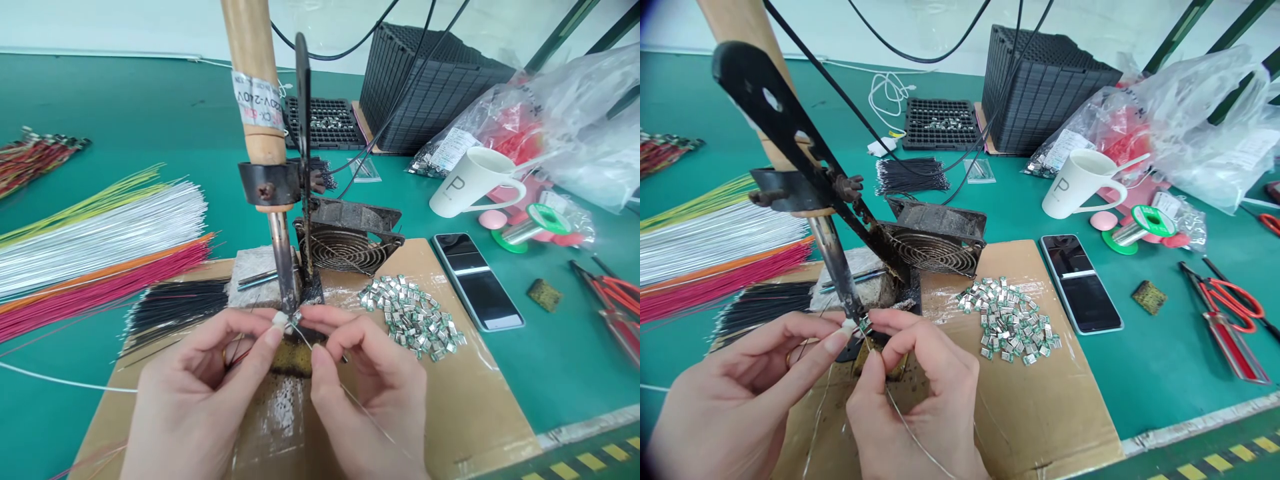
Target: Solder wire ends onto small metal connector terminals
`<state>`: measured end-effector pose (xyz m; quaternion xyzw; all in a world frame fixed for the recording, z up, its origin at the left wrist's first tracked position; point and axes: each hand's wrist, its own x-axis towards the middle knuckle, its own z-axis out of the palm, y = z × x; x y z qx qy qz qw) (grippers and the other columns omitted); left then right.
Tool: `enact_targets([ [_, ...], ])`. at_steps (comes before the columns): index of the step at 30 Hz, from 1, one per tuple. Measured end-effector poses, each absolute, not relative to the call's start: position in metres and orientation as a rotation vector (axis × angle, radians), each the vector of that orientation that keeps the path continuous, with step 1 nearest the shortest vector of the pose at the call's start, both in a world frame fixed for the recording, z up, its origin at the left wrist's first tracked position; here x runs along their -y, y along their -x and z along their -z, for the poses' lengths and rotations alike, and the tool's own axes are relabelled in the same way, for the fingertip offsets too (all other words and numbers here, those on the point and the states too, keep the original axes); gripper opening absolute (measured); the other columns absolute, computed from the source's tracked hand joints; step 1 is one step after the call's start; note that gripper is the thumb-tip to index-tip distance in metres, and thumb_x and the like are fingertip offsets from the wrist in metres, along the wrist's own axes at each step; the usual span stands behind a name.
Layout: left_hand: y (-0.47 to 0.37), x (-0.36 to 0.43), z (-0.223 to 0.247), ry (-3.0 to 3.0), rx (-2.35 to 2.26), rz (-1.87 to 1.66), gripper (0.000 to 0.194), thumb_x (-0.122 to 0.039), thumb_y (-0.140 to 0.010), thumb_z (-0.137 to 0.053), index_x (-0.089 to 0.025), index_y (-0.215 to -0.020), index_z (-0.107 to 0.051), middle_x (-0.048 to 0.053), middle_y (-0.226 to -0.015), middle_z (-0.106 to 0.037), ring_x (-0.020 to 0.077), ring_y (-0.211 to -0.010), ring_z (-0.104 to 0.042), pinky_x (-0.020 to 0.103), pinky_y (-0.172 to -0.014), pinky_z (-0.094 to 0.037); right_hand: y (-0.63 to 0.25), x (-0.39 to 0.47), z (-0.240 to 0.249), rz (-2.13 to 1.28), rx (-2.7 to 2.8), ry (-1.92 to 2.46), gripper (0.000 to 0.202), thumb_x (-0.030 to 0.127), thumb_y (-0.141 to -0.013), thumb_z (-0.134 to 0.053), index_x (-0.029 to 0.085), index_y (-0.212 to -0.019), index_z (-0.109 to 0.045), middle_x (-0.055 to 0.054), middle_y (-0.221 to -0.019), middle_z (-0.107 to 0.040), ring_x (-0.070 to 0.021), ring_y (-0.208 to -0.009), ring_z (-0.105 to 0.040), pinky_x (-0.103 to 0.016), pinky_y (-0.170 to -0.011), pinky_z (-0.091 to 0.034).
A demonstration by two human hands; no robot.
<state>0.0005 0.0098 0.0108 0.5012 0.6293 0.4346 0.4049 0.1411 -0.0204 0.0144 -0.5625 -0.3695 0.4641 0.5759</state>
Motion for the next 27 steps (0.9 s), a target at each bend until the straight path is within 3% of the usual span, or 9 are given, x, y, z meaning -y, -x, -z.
enact_targets([
  [21,0.0047,-0.0081,-0.0093,-1.274,-1.578,-1.093,0.016,-0.043,-0.084,-0.083,-0.028,-0.083,-0.076,-0.003,-0.091,-0.078,0.0116,-0.076,-0.073,0.009,-0.068,-0.058,-0.1427,0.0217,-0.0142,-1.101,0.874,1.348,0.022,0.007,-0.081,-0.067,0.026,-0.074,-0.060,0.003,-0.119,-0.080,-0.0224,-0.112,-0.076,-0.042,-0.106,-0.055],
  [27,0.0027,-0.0081,-0.0081,-1.270,-1.567,-1.107,0.017,-0.043,-0.084,-0.084,-0.029,-0.084,-0.076,-0.004,-0.092,-0.078,0.0100,-0.077,-0.073,0.006,-0.070,-0.056,-0.1415,0.0203,-0.0138,-1.085,0.864,1.295,0.021,0.007,-0.082,-0.067,0.026,-0.073,-0.061,0.004,-0.117,-0.081,-0.0197,-0.110,-0.077,-0.036,-0.103,-0.057],
])
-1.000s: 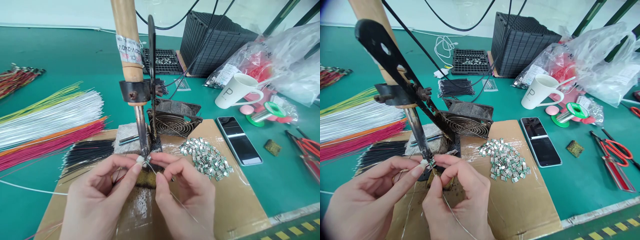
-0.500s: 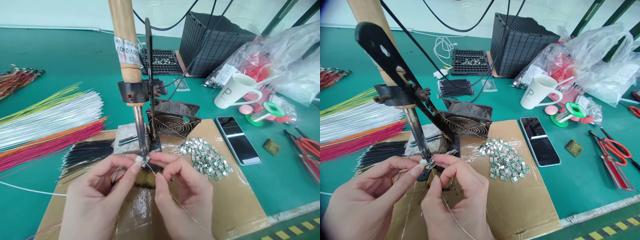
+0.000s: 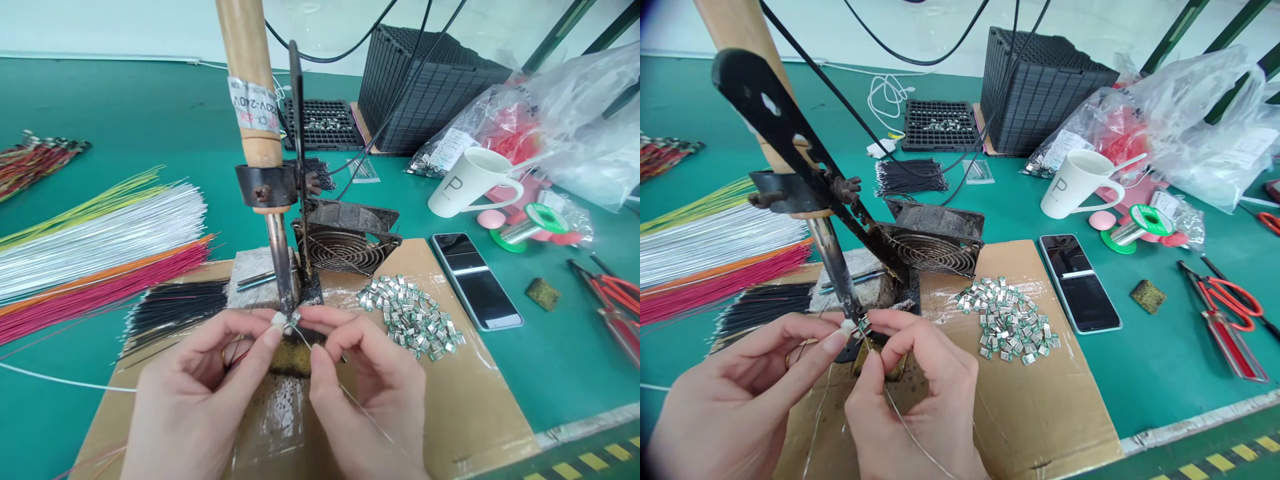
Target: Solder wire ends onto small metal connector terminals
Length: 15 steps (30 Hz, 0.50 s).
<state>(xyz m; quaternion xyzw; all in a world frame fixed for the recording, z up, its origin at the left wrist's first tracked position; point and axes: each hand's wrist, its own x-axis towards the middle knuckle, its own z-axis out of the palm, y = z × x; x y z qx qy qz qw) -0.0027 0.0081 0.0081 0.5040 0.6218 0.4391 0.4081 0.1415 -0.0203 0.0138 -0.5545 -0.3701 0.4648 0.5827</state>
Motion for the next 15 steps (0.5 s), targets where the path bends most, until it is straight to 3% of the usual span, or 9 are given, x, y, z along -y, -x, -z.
enact_targets([
  [15,0.0031,-0.0069,-0.0090,-1.280,-1.580,-1.105,0.017,-0.043,-0.085,-0.083,-0.027,-0.083,-0.076,-0.002,-0.090,-0.078,0.0112,-0.075,-0.073,0.009,-0.068,-0.057,-0.1410,0.0195,-0.0141,-1.077,0.880,1.331,0.020,0.009,-0.082,-0.067,0.026,-0.073,-0.061,0.003,-0.117,-0.081,-0.0218,-0.111,-0.077,-0.040,-0.104,-0.058],
])
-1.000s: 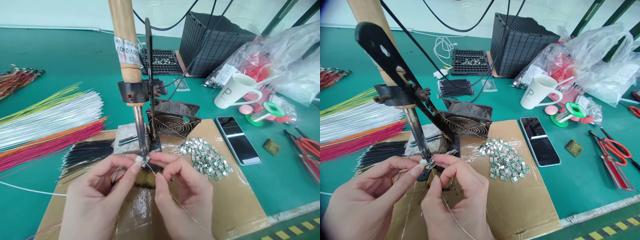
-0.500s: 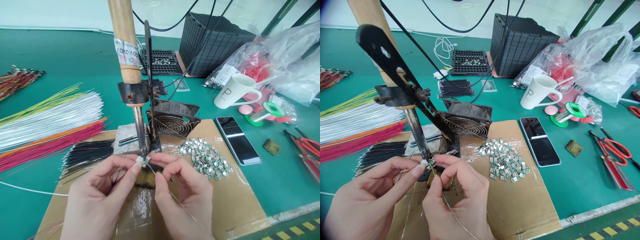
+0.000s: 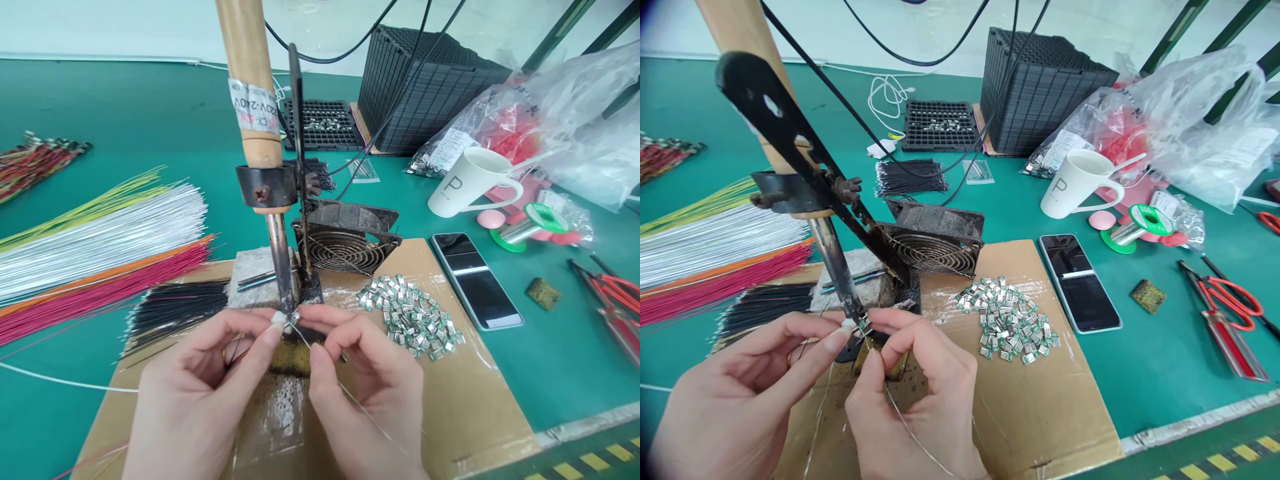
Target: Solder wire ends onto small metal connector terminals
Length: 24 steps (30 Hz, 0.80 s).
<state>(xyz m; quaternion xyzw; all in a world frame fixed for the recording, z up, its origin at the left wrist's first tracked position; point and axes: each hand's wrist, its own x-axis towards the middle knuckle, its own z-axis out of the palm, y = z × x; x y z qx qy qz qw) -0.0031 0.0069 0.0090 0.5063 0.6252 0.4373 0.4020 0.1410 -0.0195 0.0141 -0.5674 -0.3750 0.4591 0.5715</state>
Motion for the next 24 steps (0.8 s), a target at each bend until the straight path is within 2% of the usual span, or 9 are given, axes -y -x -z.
enact_targets([
  [8,0.0004,-0.0096,-0.0102,-1.296,-1.566,-1.138,0.014,-0.041,-0.086,-0.082,-0.029,-0.083,-0.076,-0.004,-0.090,-0.078,0.0093,-0.076,-0.072,0.005,-0.071,-0.056,-0.1416,0.0194,-0.0138,-1.073,0.882,1.305,0.021,0.007,-0.082,-0.068,0.025,-0.073,-0.060,0.001,-0.118,-0.081,-0.0212,-0.110,-0.078,-0.038,-0.102,-0.059],
  [14,0.0011,-0.0082,-0.0099,-1.280,-1.578,-1.102,0.014,-0.041,-0.084,-0.083,-0.028,-0.082,-0.076,-0.003,-0.090,-0.078,0.0106,-0.075,-0.072,0.007,-0.067,-0.057,-0.1422,0.0192,-0.0140,-1.075,0.882,1.340,0.019,0.010,-0.082,-0.068,0.025,-0.072,-0.060,-0.002,-0.118,-0.081,-0.0238,-0.110,-0.078,-0.041,-0.104,-0.057],
  [24,0.0020,-0.0074,-0.0115,-1.233,-1.568,-1.113,0.015,-0.041,-0.084,-0.083,-0.028,-0.081,-0.076,-0.002,-0.091,-0.077,0.0136,-0.079,-0.074,0.013,-0.071,-0.060,-0.1423,0.0197,-0.0151,-1.068,0.894,1.319,0.021,0.008,-0.082,-0.068,0.025,-0.073,-0.060,-0.003,-0.117,-0.081,-0.0242,-0.110,-0.078,-0.042,-0.103,-0.059],
])
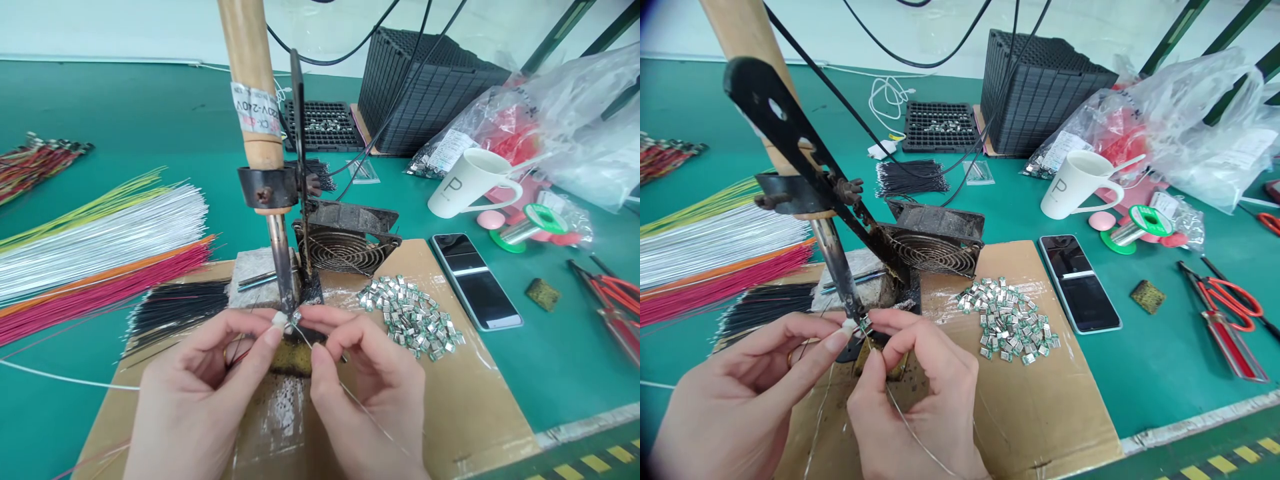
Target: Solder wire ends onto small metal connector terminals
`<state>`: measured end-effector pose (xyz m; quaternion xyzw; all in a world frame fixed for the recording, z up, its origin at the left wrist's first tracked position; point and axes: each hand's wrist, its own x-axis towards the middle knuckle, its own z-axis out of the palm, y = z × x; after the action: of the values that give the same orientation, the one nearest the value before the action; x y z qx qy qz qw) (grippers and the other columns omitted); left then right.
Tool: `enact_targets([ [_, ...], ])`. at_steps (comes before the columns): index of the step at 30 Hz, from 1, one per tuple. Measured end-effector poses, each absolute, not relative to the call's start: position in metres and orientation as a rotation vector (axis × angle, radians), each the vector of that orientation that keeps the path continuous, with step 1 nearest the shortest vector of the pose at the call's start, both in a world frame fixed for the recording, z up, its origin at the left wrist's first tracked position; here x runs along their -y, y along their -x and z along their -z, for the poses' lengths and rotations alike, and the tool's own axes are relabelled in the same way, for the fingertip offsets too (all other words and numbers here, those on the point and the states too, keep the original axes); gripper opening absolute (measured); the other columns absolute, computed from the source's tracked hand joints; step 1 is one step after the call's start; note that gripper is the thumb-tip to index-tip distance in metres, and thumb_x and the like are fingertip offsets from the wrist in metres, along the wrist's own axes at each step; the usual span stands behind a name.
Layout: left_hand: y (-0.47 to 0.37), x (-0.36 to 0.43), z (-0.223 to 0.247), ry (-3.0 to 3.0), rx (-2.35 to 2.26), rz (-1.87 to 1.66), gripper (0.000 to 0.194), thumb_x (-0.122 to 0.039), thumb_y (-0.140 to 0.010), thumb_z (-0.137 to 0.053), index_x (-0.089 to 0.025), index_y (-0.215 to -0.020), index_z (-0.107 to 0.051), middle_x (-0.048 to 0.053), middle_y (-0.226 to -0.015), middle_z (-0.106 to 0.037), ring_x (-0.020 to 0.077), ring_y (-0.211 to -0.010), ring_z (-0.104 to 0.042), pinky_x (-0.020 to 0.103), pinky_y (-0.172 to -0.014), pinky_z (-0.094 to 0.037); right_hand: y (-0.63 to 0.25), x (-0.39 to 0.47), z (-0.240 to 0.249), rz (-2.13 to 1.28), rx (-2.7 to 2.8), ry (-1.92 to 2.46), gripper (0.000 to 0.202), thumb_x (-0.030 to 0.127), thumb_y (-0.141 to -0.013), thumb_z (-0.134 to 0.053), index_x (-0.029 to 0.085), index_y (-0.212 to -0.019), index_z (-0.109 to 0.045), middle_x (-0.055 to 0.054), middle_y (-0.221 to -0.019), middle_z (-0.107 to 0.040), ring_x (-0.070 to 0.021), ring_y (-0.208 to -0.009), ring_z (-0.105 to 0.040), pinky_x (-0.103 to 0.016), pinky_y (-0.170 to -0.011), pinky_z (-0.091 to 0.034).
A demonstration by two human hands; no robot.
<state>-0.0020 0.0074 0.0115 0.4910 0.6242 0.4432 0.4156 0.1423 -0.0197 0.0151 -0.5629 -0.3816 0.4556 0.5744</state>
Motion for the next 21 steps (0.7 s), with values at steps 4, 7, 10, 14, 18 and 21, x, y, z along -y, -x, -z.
enact_targets([
  [4,0.0037,-0.0055,-0.0120,-1.237,-1.583,-1.106,0.016,-0.042,-0.085,-0.083,-0.028,-0.083,-0.076,-0.002,-0.093,-0.077,0.0142,-0.079,-0.074,0.014,-0.071,-0.060,-0.1424,0.0197,-0.0158,-1.085,0.889,1.318,0.022,0.006,-0.081,-0.067,0.025,-0.073,-0.060,-0.001,-0.118,-0.081,-0.0229,-0.112,-0.077,-0.041,-0.105,-0.057],
  [7,0.0031,-0.0062,-0.0111,-1.259,-1.602,-1.090,0.015,-0.041,-0.084,-0.084,-0.028,-0.082,-0.076,-0.002,-0.093,-0.078,0.0140,-0.077,-0.072,0.015,-0.068,-0.059,-0.1432,0.0190,-0.0142,-1.083,0.913,1.307,0.022,0.006,-0.082,-0.066,0.025,-0.073,-0.060,0.001,-0.117,-0.081,-0.0213,-0.111,-0.077,-0.039,-0.103,-0.057],
  [10,0.0017,-0.0083,-0.0105,-1.273,-1.599,-1.086,0.015,-0.041,-0.083,-0.084,-0.028,-0.080,-0.076,-0.002,-0.090,-0.078,0.0136,-0.074,-0.071,0.014,-0.065,-0.058,-0.1435,0.0181,-0.0128,-1.067,0.924,1.298,0.023,0.005,-0.082,-0.066,0.025,-0.073,-0.060,0.000,-0.116,-0.081,-0.0210,-0.109,-0.078,-0.037,-0.101,-0.059],
  [14,0.0008,-0.0094,-0.0109,-1.272,-1.589,-1.087,0.017,-0.042,-0.084,-0.083,-0.028,-0.081,-0.075,-0.002,-0.088,-0.077,0.0125,-0.075,-0.071,0.012,-0.066,-0.057,-0.1433,0.0178,-0.0125,-1.048,0.929,1.291,0.022,0.006,-0.083,-0.067,0.025,-0.073,-0.061,-0.002,-0.115,-0.082,-0.0225,-0.107,-0.079,-0.038,-0.099,-0.061],
  [18,0.0004,-0.0088,-0.0111,-1.261,-1.588,-1.096,0.015,-0.042,-0.085,-0.083,-0.029,-0.082,-0.075,-0.003,-0.090,-0.077,0.0132,-0.078,-0.071,0.013,-0.068,-0.057,-0.1429,0.0178,-0.0123,-1.047,0.913,1.291,0.023,0.006,-0.082,-0.069,0.025,-0.073,-0.061,-0.001,-0.115,-0.082,-0.0223,-0.106,-0.079,-0.038,-0.099,-0.062],
  [21,0.0000,-0.0085,-0.0108,-1.262,-1.590,-1.109,0.014,-0.040,-0.084,-0.083,-0.029,-0.081,-0.076,-0.003,-0.089,-0.077,0.0132,-0.077,-0.071,0.013,-0.067,-0.058,-0.1430,0.0177,-0.0121,-1.052,0.913,1.265,0.023,0.006,-0.082,-0.069,0.025,-0.073,-0.061,-0.002,-0.115,-0.082,-0.0220,-0.106,-0.080,-0.036,-0.098,-0.062],
])
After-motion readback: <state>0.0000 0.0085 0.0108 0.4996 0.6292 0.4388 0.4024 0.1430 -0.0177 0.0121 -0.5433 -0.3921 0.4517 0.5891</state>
